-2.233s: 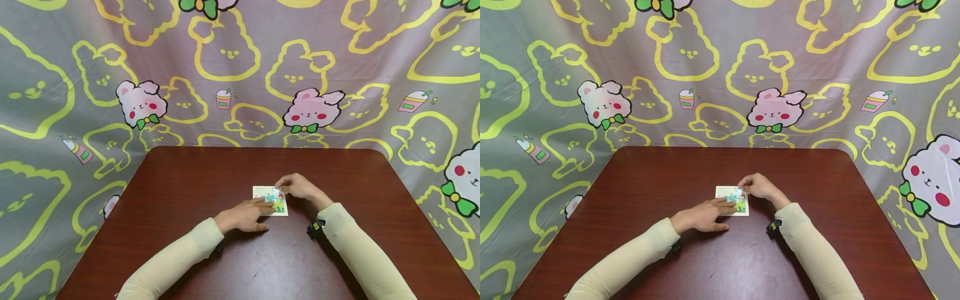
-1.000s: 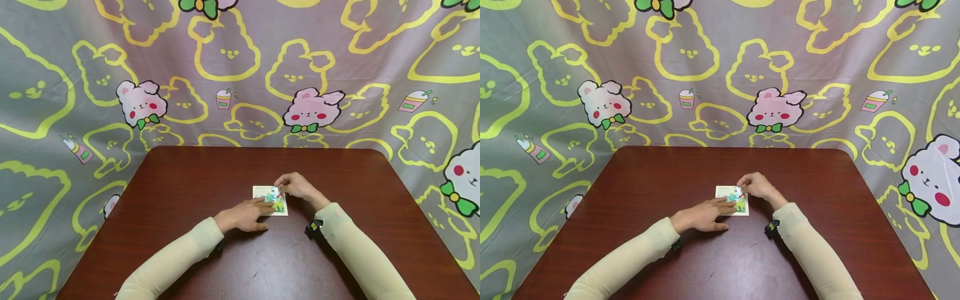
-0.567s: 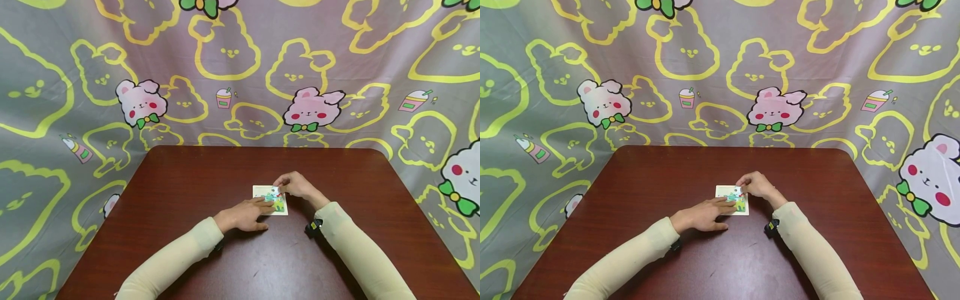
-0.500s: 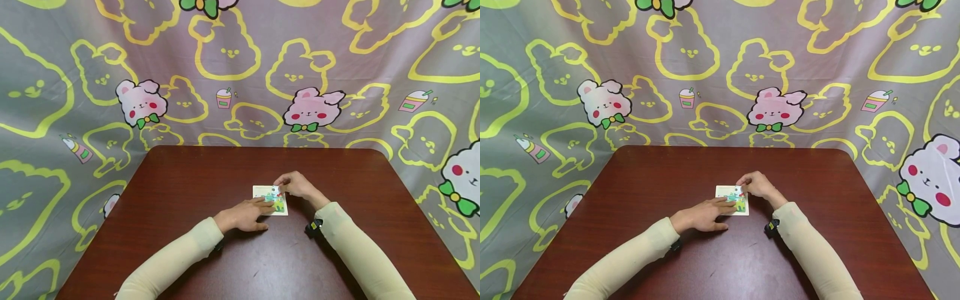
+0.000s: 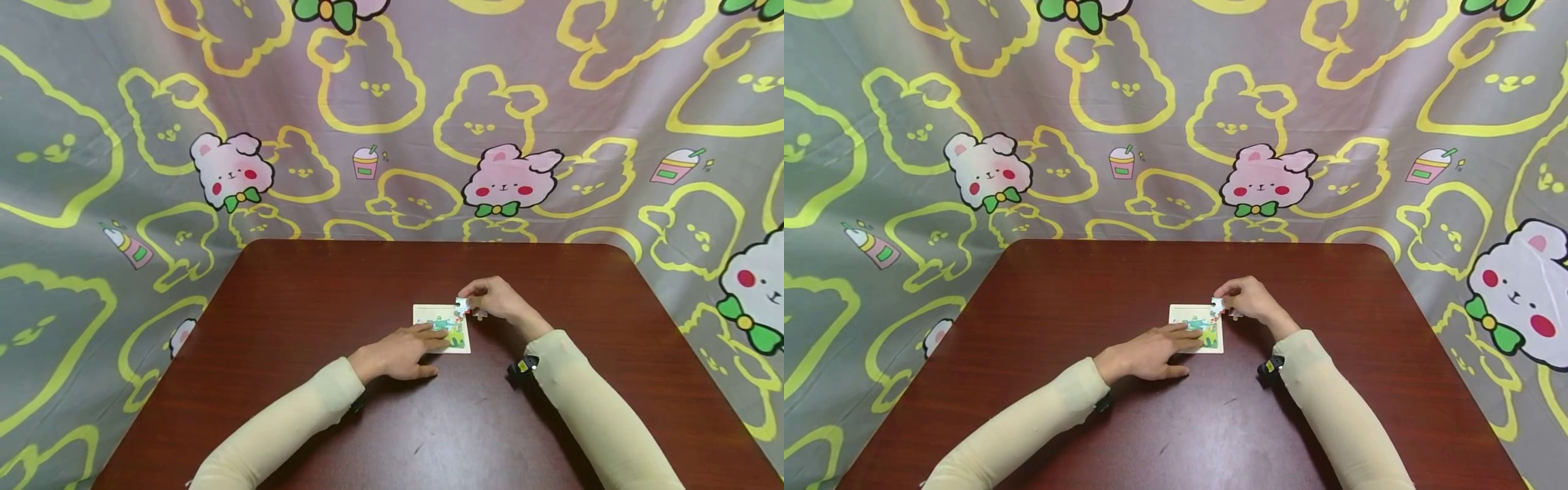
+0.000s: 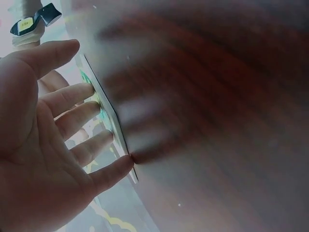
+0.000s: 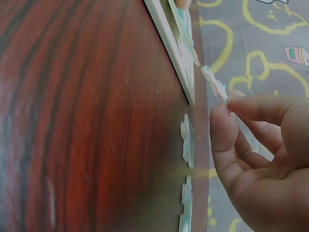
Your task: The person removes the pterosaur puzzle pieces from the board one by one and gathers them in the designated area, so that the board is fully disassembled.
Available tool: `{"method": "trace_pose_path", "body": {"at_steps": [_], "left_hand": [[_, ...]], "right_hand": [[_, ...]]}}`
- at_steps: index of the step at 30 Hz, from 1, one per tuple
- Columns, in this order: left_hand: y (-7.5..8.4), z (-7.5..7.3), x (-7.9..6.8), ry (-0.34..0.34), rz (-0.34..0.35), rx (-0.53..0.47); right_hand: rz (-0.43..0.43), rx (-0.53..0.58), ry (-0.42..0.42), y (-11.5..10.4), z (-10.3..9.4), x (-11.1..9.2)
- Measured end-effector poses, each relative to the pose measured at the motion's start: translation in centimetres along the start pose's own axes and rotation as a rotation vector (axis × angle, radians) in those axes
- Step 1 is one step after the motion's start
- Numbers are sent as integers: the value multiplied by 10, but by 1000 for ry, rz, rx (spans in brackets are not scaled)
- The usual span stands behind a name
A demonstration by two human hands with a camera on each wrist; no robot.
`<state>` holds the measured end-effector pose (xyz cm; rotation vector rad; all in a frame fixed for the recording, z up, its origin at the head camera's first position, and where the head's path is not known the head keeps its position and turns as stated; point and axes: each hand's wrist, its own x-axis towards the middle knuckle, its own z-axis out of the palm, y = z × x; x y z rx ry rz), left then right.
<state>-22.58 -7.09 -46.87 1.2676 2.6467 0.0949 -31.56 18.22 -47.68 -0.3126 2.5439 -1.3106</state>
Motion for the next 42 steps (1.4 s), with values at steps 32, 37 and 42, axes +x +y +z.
{"method": "trace_pose_path", "body": {"at_steps": [32, 37, 42], "left_hand": [[-8, -4, -25, 39, -30, -104], [-9, -4, -28, 38, -47, -136], [-9, -2, -30, 39, -46, -144]], "right_hand": [[2, 15, 2, 26, -49, -24], [33, 15, 21, 32, -56, -28], [39, 5, 26, 39, -64, -32]]}}
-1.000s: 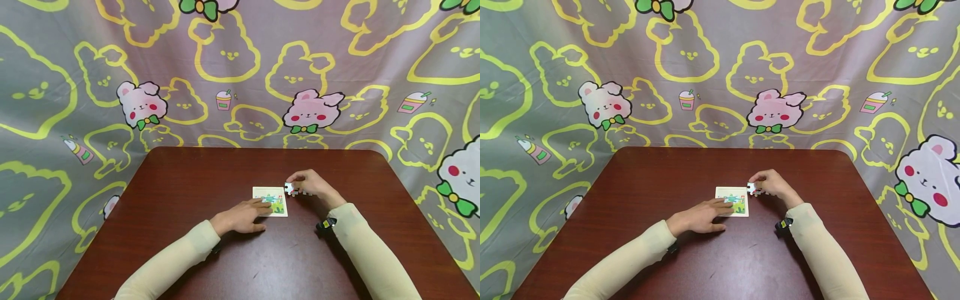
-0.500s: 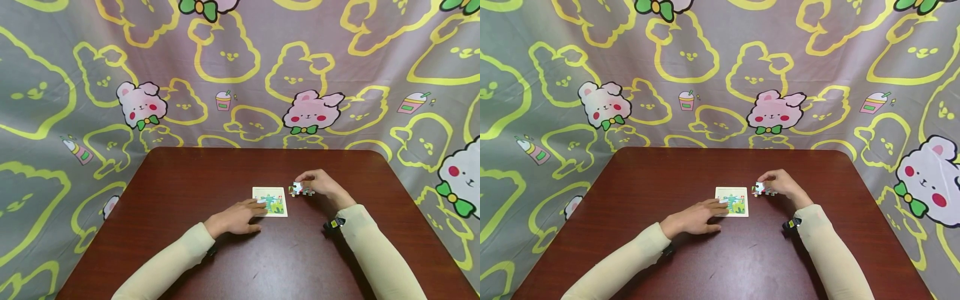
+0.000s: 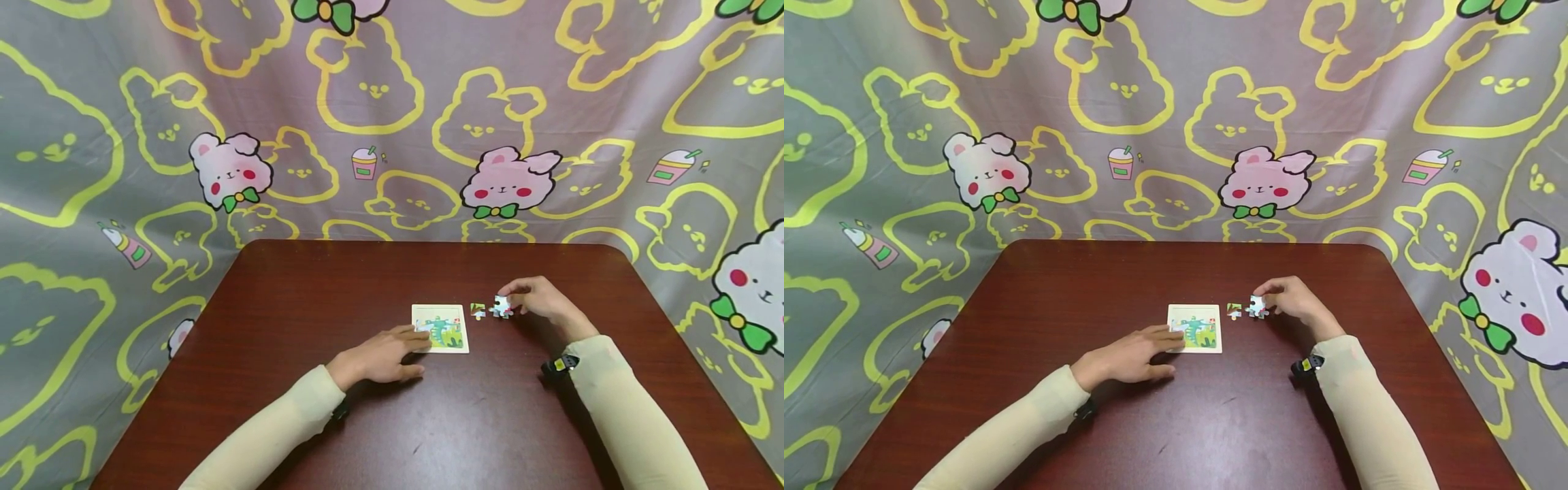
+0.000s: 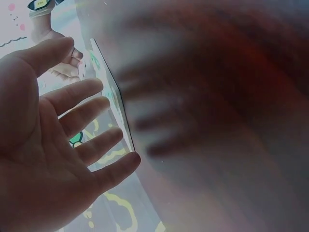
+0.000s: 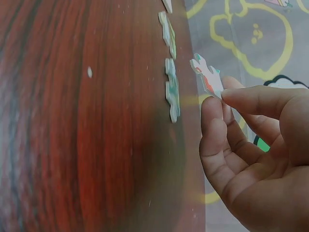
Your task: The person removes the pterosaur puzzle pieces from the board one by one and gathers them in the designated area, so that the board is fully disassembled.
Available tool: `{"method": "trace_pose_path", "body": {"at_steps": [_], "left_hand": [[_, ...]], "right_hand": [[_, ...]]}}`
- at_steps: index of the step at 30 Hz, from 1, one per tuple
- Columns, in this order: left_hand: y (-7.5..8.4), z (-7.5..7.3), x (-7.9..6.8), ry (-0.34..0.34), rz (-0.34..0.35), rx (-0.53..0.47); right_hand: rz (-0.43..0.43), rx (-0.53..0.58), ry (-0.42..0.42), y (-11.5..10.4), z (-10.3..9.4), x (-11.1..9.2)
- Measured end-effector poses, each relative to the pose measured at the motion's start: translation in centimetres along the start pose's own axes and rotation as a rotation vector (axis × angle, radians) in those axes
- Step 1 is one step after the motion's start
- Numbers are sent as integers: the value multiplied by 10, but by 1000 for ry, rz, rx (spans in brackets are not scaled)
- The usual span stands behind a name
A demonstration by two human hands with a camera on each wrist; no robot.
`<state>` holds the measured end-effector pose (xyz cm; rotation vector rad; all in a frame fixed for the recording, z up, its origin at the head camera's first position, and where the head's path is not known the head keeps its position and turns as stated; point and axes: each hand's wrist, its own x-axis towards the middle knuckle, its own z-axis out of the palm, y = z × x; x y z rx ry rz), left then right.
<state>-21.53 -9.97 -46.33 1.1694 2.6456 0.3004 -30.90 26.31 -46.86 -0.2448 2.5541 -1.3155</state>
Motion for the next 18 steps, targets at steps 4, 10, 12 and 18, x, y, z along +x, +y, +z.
{"method": "trace_pose_path", "body": {"at_steps": [4, 10, 12, 18], "left_hand": [[-1, 2, -2, -7, -15, 3], [-2, 4, -3, -21, -38, -1], [-1, 4, -3, -23, -38, 1], [-1, 3, -4, -26, -34, 2]], "right_hand": [[2, -5, 2, 6, -6, -2], [11, -13, 8, 7, -14, -9], [20, -18, 8, 9, -17, -11], [58, -31, 23, 23, -22, -9]]}}
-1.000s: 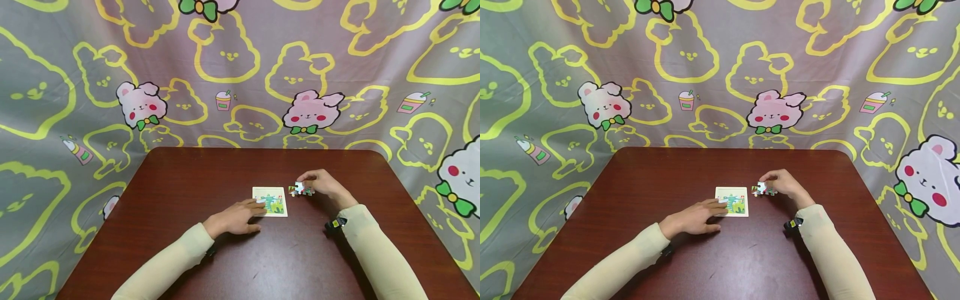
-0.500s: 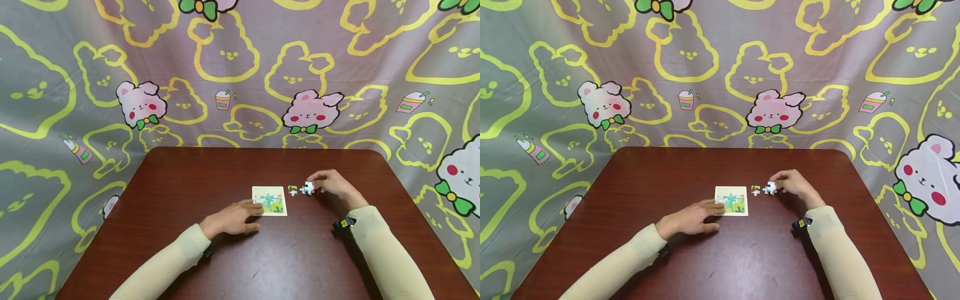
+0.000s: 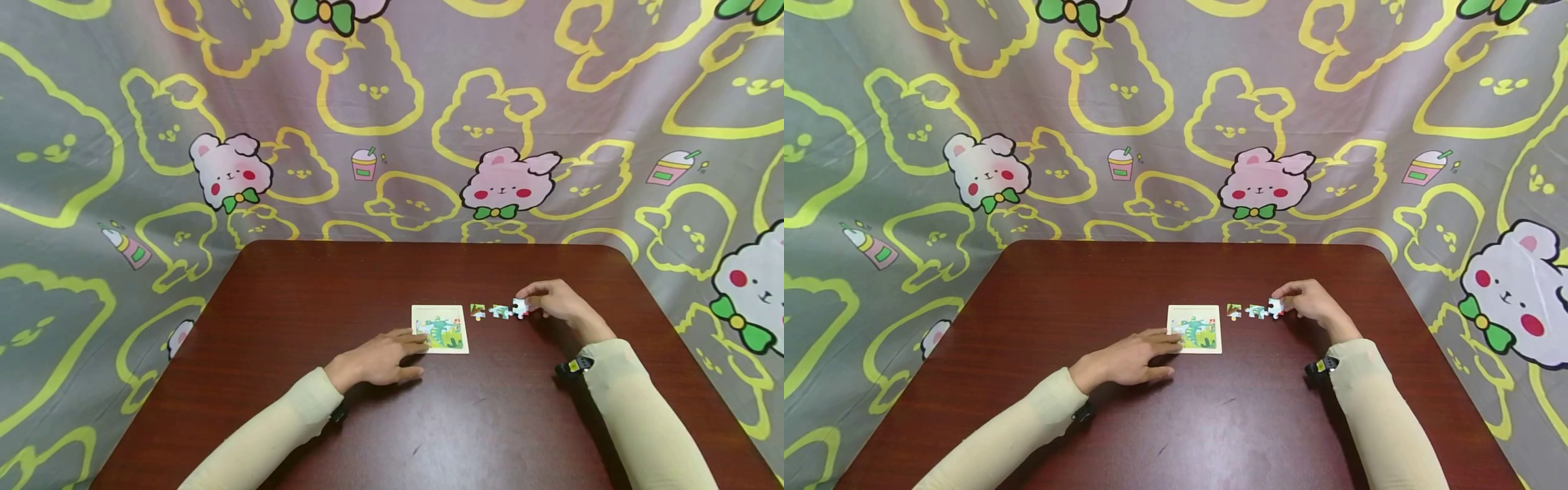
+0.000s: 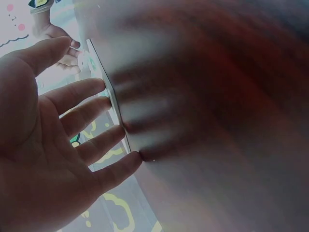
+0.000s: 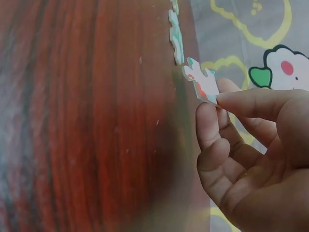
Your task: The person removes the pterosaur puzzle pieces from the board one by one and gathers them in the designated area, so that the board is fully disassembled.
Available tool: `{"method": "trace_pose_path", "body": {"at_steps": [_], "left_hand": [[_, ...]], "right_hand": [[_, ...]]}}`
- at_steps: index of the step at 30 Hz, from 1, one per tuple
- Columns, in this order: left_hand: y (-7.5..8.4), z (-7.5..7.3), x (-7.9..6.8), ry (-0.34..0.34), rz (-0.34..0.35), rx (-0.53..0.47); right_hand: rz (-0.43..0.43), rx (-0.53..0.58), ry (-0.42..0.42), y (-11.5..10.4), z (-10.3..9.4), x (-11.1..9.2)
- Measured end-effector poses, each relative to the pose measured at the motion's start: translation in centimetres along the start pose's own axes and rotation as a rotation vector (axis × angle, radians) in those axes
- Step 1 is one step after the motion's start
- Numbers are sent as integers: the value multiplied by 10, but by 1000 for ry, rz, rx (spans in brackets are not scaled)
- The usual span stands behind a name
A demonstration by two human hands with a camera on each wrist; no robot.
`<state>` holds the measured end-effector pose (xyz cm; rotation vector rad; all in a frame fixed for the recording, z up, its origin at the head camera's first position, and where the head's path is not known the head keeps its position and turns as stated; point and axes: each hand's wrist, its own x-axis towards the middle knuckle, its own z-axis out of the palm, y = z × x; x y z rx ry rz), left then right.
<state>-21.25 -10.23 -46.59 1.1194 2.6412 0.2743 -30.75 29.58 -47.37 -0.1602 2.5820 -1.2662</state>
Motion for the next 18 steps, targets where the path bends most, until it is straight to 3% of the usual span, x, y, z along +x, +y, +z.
{"method": "trace_pose_path", "body": {"at_steps": [6, 18], "left_hand": [[0, 1, 0, -1, 4, 3], [-2, 2, 2, -10, -8, 12]], "right_hand": [[37, -25, 13, 6, 0, 1], [30, -39, 24, 5, -1, 1]]}}
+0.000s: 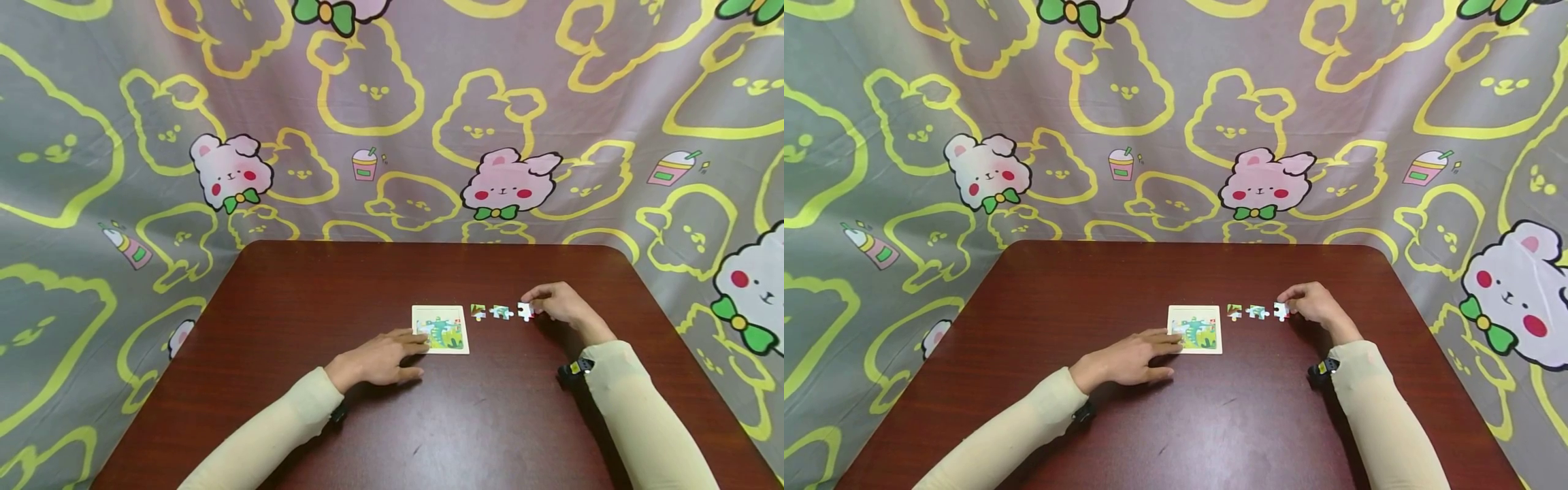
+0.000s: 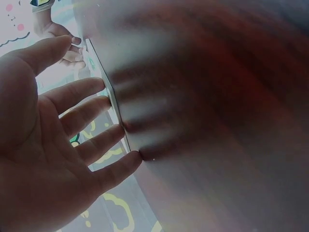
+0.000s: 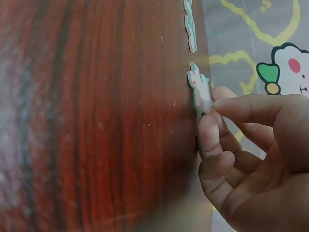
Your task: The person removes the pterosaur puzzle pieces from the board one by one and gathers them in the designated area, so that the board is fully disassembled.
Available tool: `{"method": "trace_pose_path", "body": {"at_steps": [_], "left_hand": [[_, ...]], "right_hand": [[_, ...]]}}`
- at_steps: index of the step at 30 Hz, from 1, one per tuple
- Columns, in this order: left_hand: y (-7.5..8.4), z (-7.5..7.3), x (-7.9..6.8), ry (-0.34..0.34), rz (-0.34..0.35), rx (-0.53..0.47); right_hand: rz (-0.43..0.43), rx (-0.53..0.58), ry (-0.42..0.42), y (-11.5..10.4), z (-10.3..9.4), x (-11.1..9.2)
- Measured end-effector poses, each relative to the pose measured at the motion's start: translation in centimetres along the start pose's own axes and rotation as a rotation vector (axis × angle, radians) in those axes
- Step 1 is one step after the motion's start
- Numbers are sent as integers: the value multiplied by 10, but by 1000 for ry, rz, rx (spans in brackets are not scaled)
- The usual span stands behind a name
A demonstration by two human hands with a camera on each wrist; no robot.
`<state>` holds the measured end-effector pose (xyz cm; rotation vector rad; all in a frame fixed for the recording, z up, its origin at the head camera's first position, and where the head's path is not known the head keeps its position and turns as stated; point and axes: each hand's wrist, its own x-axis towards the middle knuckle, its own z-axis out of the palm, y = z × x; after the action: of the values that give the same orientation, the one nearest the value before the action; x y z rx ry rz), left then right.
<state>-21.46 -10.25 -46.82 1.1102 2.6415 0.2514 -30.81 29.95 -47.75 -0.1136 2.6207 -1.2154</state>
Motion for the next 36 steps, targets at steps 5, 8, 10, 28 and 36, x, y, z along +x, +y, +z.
{"method": "trace_pose_path", "body": {"at_steps": [5, 8, 10, 28, 36], "left_hand": [[1, 0, 0, -5, -4, -1], [1, 0, 0, -7, -3, -1], [1, 0, 0, -8, -2, -1], [2, -1, 0, 0, -9, -3], [4, -1, -1, -1, -6, 0]], "right_hand": [[1, -8, -2, 0, -1, -1], [-3, -10, -6, 0, -1, -2], [-5, -9, -9, -1, 0, -2], [-57, 38, -57, -33, 21, 1], [-74, 44, -81, -50, 39, 4]]}}
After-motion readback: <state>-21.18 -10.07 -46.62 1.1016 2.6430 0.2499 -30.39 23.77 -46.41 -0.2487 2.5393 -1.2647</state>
